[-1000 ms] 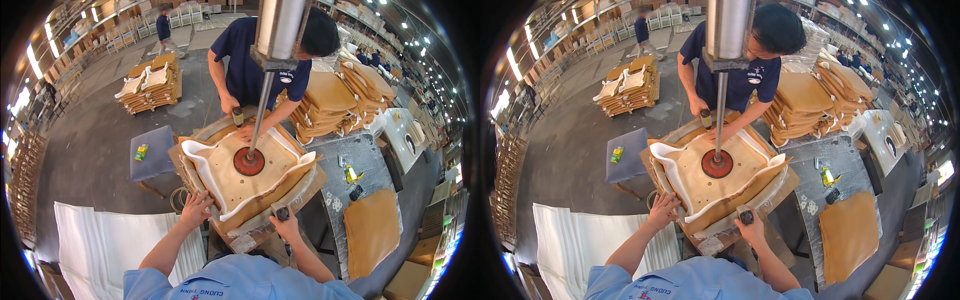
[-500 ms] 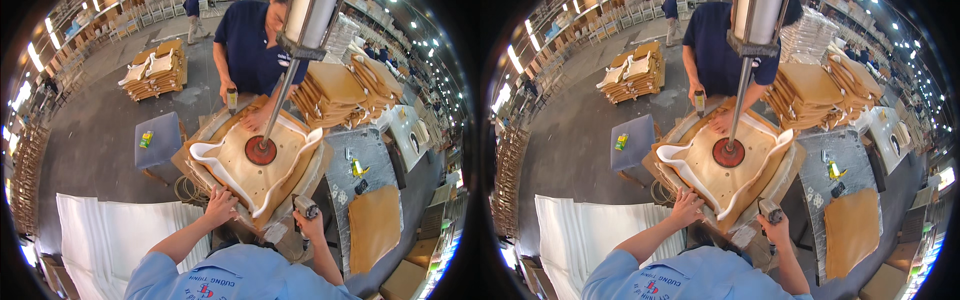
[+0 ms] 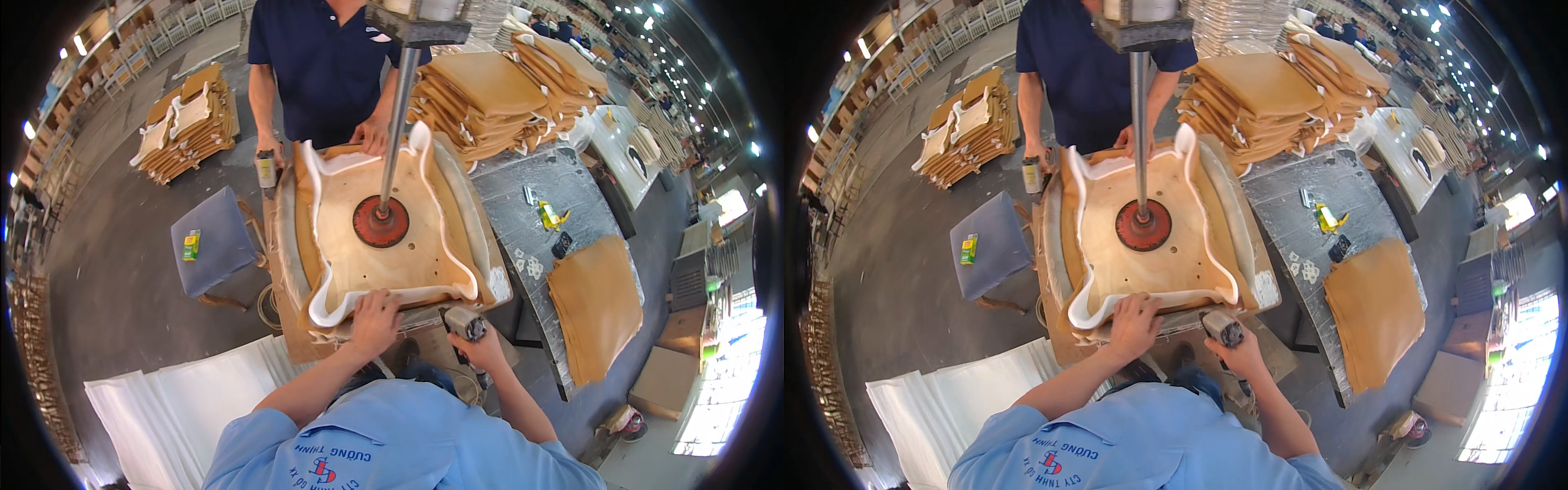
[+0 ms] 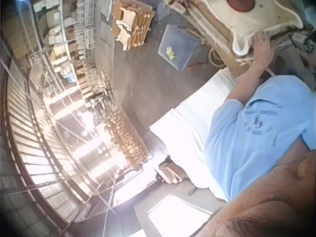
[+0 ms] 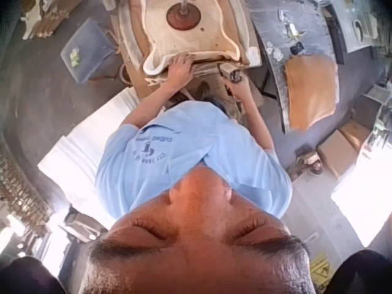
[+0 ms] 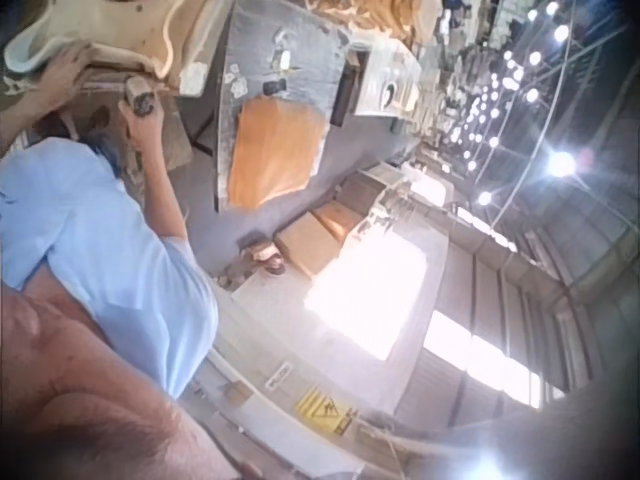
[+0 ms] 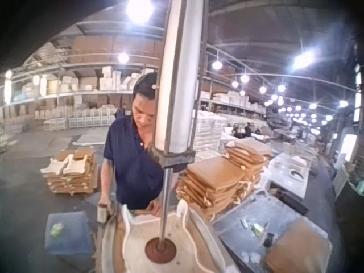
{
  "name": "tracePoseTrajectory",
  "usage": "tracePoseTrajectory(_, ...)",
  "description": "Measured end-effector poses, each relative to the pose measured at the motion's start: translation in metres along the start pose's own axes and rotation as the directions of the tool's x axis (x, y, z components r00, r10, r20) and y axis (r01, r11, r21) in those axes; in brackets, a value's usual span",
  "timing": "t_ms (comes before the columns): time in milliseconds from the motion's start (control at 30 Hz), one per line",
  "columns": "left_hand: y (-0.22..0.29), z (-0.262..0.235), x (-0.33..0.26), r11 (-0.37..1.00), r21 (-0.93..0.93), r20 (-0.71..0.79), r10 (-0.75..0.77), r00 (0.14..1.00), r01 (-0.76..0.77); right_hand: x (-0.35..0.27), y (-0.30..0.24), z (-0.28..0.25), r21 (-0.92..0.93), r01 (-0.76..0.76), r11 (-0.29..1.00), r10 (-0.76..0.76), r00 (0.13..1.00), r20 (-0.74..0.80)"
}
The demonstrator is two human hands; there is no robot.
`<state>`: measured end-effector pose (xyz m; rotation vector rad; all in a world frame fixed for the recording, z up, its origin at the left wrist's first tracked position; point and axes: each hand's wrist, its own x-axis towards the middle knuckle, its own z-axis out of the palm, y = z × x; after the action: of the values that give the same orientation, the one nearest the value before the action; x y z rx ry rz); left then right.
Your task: The person places a white foam sheet onto a wooden chair base, then uses a pneumatic staple gun to secure the foam to the underside of the base. A coworker assists by holding the base and applying adhesive. The person repeats the process with a second chair base.
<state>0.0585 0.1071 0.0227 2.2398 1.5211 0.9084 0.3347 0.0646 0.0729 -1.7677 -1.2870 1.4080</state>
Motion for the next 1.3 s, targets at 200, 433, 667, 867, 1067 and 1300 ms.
tracePoseTrajectory(200, 0.008, 0.025, 0.021, 0.998, -0.064, 0.137, 0.012, 0.99, -0.003, 0.039, 0.012, -0.014, 0.045, 0.031, 0.998, -0.024, 0.99, -0.138)
tracePoseTrajectory(433, 0.029, 0.08, 0.084, 0.999, -0.049, 0.218, 0.01, 0.976, 0.001, 0.063, 0.005, -0.039, 0.051, 0.008, 0.999, -0.001, 0.991, -0.137)
tracePoseTrajectory(667, 0.027, 0.099, 0.112, 0.999, -0.039, 0.217, -0.011, 0.976, 0.02, 0.079, 0.006, -0.059, -0.022, -0.05, 0.998, 0.05, 0.999, -0.015)
tracePoseTrajectory(867, 0.016, 0.107, 0.11, 0.992, -0.099, 0.128, -0.07, 0.989, 0.083, 0.095, -0.018, -0.071, -0.048, -0.129, 0.99, 0.134, 0.983, 0.125)
tracePoseTrajectory(1067, 0.011, 0.115, 0.109, 0.979, -0.155, 0.035, -0.131, 0.991, 0.135, 0.129, -0.057, -0.068, -0.148, -0.157, 0.976, 0.188, 0.956, 0.226)
tracePoseTrajectory(1300, 0.006, 0.125, 0.107, 0.975, -0.157, -0.025, -0.164, 0.986, 0.159, 0.149, -0.086, -0.052, -0.26, -0.197, 0.945, 0.264, 0.931, 0.252)
